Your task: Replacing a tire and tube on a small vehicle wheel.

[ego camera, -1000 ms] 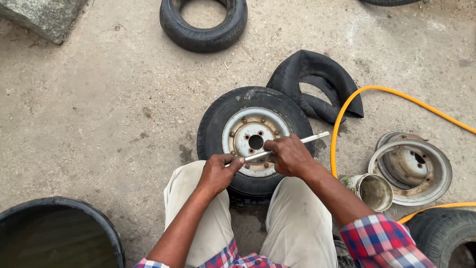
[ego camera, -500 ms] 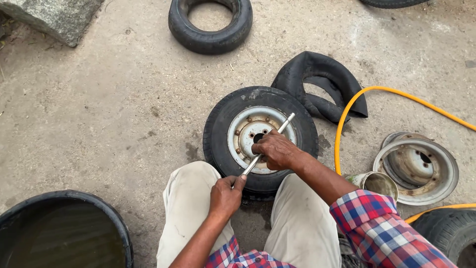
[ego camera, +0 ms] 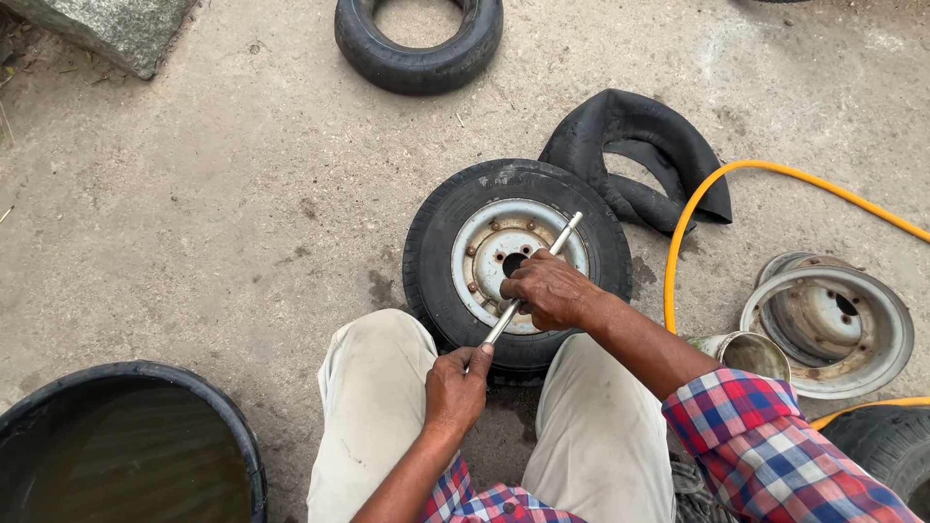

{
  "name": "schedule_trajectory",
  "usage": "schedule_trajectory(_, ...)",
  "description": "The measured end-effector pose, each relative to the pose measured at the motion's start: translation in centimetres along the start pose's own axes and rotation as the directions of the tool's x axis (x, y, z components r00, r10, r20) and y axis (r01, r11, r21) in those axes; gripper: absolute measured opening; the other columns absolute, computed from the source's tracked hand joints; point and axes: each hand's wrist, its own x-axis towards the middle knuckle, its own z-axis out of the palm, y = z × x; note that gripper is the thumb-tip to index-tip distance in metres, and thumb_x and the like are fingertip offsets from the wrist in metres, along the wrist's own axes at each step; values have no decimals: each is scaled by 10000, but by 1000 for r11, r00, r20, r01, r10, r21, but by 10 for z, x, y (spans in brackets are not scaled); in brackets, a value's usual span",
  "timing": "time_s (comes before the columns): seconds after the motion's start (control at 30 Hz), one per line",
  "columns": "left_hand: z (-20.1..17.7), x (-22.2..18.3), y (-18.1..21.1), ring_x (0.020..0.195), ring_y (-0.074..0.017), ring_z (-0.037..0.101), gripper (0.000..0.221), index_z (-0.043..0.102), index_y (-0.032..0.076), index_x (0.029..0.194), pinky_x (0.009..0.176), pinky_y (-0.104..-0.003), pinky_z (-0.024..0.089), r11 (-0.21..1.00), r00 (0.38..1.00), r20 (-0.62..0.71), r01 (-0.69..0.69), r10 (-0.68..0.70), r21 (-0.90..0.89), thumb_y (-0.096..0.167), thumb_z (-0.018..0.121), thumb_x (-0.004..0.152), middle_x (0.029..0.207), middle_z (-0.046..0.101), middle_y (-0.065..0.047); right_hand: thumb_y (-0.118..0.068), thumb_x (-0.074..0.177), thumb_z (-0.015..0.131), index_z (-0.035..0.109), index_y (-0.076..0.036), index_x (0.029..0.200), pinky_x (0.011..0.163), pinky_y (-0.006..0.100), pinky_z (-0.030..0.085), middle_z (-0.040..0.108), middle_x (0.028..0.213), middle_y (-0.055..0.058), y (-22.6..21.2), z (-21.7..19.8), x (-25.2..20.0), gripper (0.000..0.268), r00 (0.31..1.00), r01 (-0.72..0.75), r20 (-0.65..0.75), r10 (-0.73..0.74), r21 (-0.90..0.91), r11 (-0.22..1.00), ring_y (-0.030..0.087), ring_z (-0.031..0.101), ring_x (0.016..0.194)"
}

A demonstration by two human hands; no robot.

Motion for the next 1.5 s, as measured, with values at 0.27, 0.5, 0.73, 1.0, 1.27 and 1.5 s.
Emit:
schedule_trajectory(0.27, 13, -6, -14, 538, -162, 593, 421, 789, 40, 945, 519, -380, 460, 996, 999, 7, 49, -49, -76, 424, 618, 968, 581, 641, -60, 2, 786, 744, 770, -150, 898, 921, 375, 443, 727, 823, -7, -3, 2, -3, 190, 998, 63, -14, -64, -47, 997, 190, 611, 832)
schedule_trajectory(0.5, 60, -23, -27, 523, -174, 553, 454, 702, 31, 793, 533, -401, 450, 974, 998, 14, 62, -61, -220, 420, 581, 994, 553, 582, -51, -27, 713, 792, 796, -166, 879, 1149, 407, 342, 737, 805, -10, -6, -16, 6, 216, 947, 315, -11, -321, -168, 934, 203, 625, 942)
schedule_trajectory(0.73, 72, -29, -27, 572, -248, 589, 412, 675, 27, 842, 588, -438, 472, 979, 990, -44, -137, 132, -149, 394, 572, 1000, 613, 611, -118, 18, 748, 765, 795, -152, 924, 1191, 425, 333, 766, 981, 0, 21, 18, -18, 247, 969, 193, -152, -196, -31, 981, 181, 650, 939)
schedule_trajectory(1.0, 111, -20, -53, 659, -285, 597, 418, 584, 15, 802, 642, -455, 476, 982, 999, -33, -34, 28, -186, 365, 541, 1027, 692, 615, -171, 108, 693, 703, 799, -184, 930, 1201, 453, 216, 754, 927, -1, 3, 7, 0, 388, 952, 301, -6, -305, -145, 943, 191, 660, 1024)
schedule_trajectory(1.27, 46, -5, -37, 739, -325, 710, 301, 717, 45, 1051, 686, -445, 537, 983, 980, -142, -156, 141, -100, 313, 618, 955, 814, 744, -177, -325, 817, 754, 610, -164, 1403, 1161, 466, 289, 718, 1055, 65, 2, -12, 11, 625, 992, 68, 114, -49, -169, 983, 271, 631, 1127)
schedule_trajectory(1.5, 27, -5, -14, 738, -366, 709, 554, 502, 107, 1443, 657, -504, 543, 847, 932, 20, -337, 362, 411, 329, 662, 962, 816, 727, -167, -819, 782, 571, 715, -88, 1117, 1209, 570, 201, 698, 1072, 137, 80, -31, 23, 817, 974, 220, 6, -225, -237, 946, 313, 587, 1191)
